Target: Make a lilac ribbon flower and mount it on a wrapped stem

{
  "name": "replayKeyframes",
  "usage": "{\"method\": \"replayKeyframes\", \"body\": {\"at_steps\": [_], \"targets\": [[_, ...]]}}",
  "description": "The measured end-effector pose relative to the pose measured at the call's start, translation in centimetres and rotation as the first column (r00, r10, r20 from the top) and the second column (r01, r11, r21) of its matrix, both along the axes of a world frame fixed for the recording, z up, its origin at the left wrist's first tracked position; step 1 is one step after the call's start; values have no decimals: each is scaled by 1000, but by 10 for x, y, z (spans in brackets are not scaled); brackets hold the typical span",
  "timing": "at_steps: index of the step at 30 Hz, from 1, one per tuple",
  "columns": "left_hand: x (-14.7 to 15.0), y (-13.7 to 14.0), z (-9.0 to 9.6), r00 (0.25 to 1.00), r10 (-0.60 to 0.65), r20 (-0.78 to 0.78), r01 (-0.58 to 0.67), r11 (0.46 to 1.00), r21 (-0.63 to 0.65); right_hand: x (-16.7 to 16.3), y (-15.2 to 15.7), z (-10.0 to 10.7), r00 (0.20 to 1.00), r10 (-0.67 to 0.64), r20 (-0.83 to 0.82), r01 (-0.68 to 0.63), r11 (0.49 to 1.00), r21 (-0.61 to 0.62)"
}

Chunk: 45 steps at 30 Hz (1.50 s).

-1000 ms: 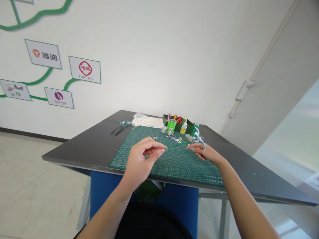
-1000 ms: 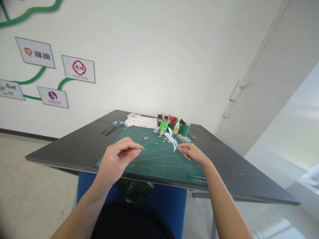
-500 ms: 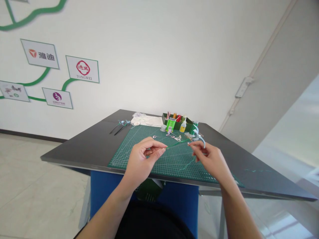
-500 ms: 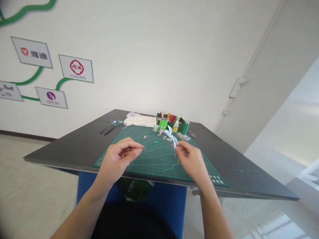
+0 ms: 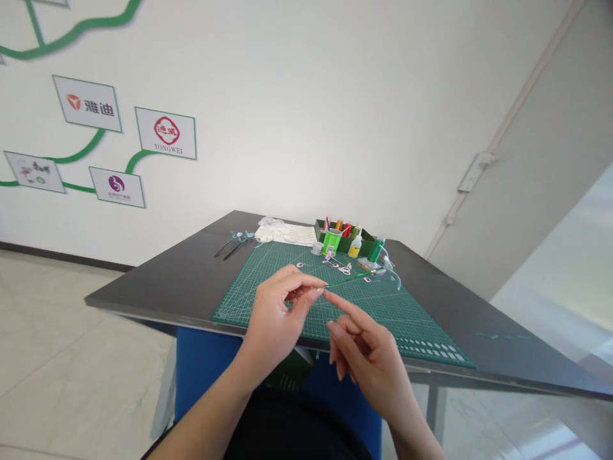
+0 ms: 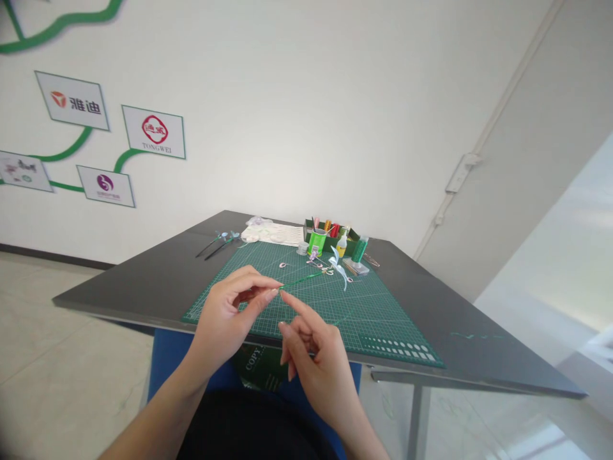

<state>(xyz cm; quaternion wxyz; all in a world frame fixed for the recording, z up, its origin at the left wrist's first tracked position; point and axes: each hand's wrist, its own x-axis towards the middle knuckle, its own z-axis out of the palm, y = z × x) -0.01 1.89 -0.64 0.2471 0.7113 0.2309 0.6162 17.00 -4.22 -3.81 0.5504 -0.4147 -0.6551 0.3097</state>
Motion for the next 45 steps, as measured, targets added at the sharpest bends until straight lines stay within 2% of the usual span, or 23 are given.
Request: {"method": "replayKeyframes", "body": {"at_steps": [5,10,13,17,19,24,27,29,31,33,37,40,45], "targets": [[0,0,1,998,52,-34,-50,998,45,-1,-17,7,959,-169,229,121,970,209],[1,0,2,992,101,-72,-95,992,80,2,-36,27,909,-163,385,37,948,315],[2,0,1,990,106,-93,-97,991,96,7,-48,49,878,-123,464,-40,945,325],[4,-2,1,989,77,-126,-63,992,111,14,-54,90,851,-89,518,-114,930,349],[4,-4,2,987,60,-149,-41,991,124,17,-49,112,844,-79,530,-136,925,355],[3,-7,3,979,32,-201,-6,992,128,25,-15,160,878,-95,469,-77,940,333],[2,-10,4,976,-4,-218,34,991,133,30,16,180,872,-33,488,-110,959,261],[1,-12,5,975,-27,-219,60,988,146,36,40,187,863,9,505,-131,969,208],[0,-13,7,976,-39,-215,74,985,157,42,66,185,862,63,503,-154,978,143],[-1,-15,9,978,-41,-204,76,983,165,50,91,173,859,114,498,-165,984,60],[-4,-14,12,987,-19,-160,48,983,175,63,124,131,859,149,490,-119,989,-93],[-6,-12,13,992,10,-130,13,985,172,69,130,98,848,209,487,-123,972,-202],[-6,0,17,997,3,-81,6,994,111,74,119,62,846,249,471,-140,957,-254]]}}
